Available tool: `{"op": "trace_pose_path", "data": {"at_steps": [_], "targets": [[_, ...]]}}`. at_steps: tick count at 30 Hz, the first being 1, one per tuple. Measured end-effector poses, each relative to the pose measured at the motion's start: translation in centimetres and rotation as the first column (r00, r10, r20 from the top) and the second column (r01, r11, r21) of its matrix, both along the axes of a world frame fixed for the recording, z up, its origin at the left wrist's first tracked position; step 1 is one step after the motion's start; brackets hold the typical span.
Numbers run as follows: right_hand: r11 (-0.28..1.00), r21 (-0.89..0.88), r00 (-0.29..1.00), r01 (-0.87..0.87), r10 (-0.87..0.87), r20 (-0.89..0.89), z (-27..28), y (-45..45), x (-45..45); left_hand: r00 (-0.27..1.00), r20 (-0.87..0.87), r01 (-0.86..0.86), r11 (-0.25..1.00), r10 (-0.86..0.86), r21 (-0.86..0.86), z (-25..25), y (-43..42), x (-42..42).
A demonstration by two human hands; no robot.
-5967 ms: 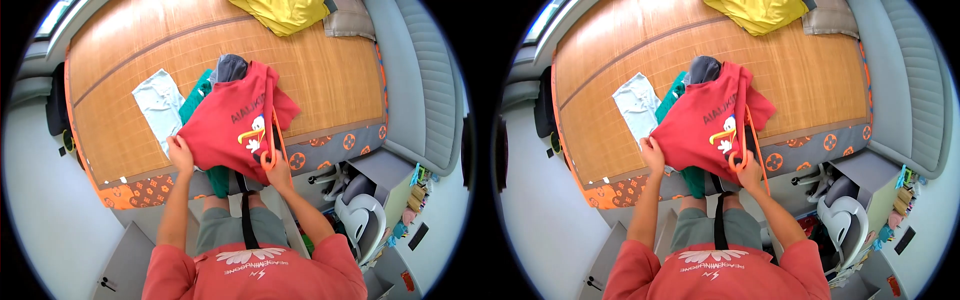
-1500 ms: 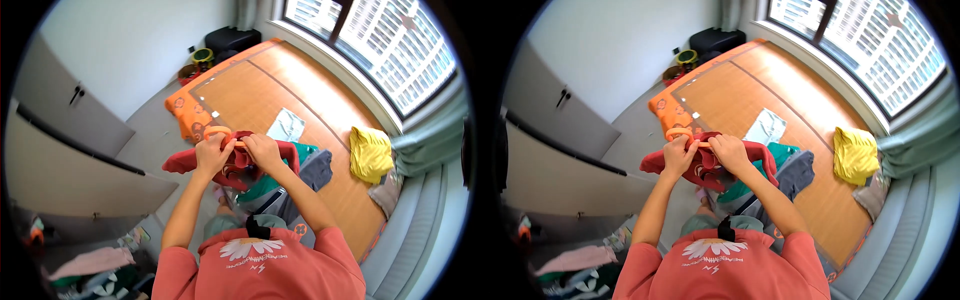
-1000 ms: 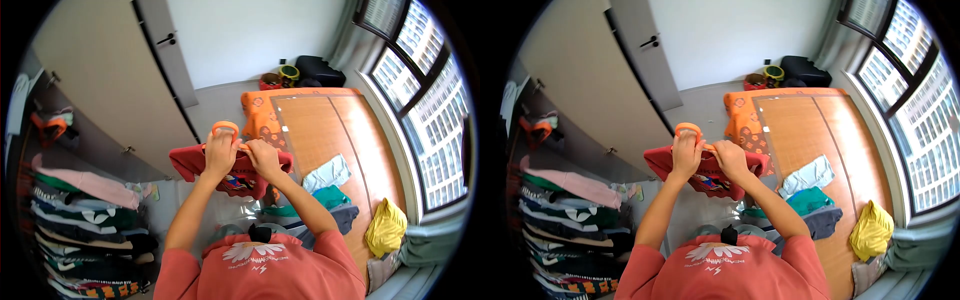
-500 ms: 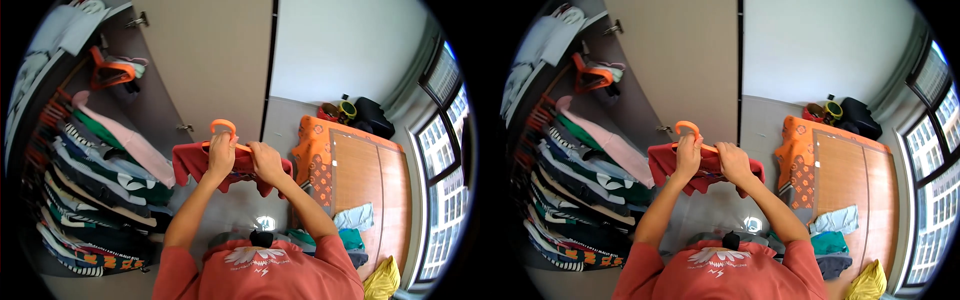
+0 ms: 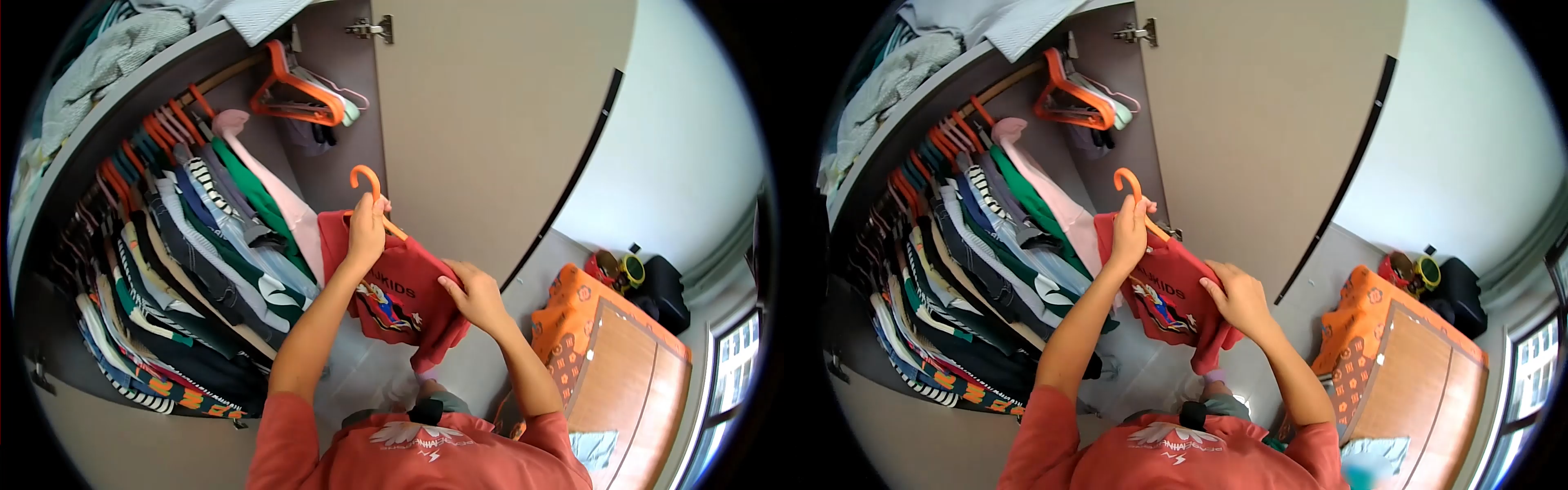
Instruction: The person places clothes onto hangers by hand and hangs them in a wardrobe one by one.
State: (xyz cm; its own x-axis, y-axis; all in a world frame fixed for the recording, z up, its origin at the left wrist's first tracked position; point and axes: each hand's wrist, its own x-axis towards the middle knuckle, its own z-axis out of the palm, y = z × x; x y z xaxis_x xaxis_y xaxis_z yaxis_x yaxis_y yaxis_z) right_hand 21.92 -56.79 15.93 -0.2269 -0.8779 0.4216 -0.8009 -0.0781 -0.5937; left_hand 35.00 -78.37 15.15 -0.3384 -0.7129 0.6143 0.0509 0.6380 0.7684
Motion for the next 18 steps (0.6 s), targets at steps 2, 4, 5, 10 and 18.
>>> {"op": "trace_pose_path", "data": {"at_steps": [2,4,5,10,18], "targets": [[0.993,-0.081,0.981,-0.084,0.097,0.166,0.1,-2.2,0.2,0.999,-0.005,-0.044,0.999,0.044,0.011,1.7,-1.2,0.3],[0.98,-0.152,0.96,-0.132,0.164,0.228,1.1,-4.9,0.1,0.994,0.012,-0.107,0.994,0.106,0.013,3.2,-3.2,0.7],[0.974,-0.177,0.96,-0.139,0.177,0.217,2.0,-6.1,0.2,0.959,0.108,-0.247,0.959,0.262,-0.138,3.9,-4.4,1.3],[0.947,-0.255,0.97,-0.196,0.226,0.091,4.1,-12.2,1.4,0.419,0.233,-0.514,0.441,0.877,-0.736,8.7,-7.4,6.1],[0.806,-0.544,0.971,-0.233,0.224,-0.083,9.4,-23.8,6.8,0.023,0.287,-0.38,0.274,0.958,-0.883,10.4,-8.0,12.3]]}}
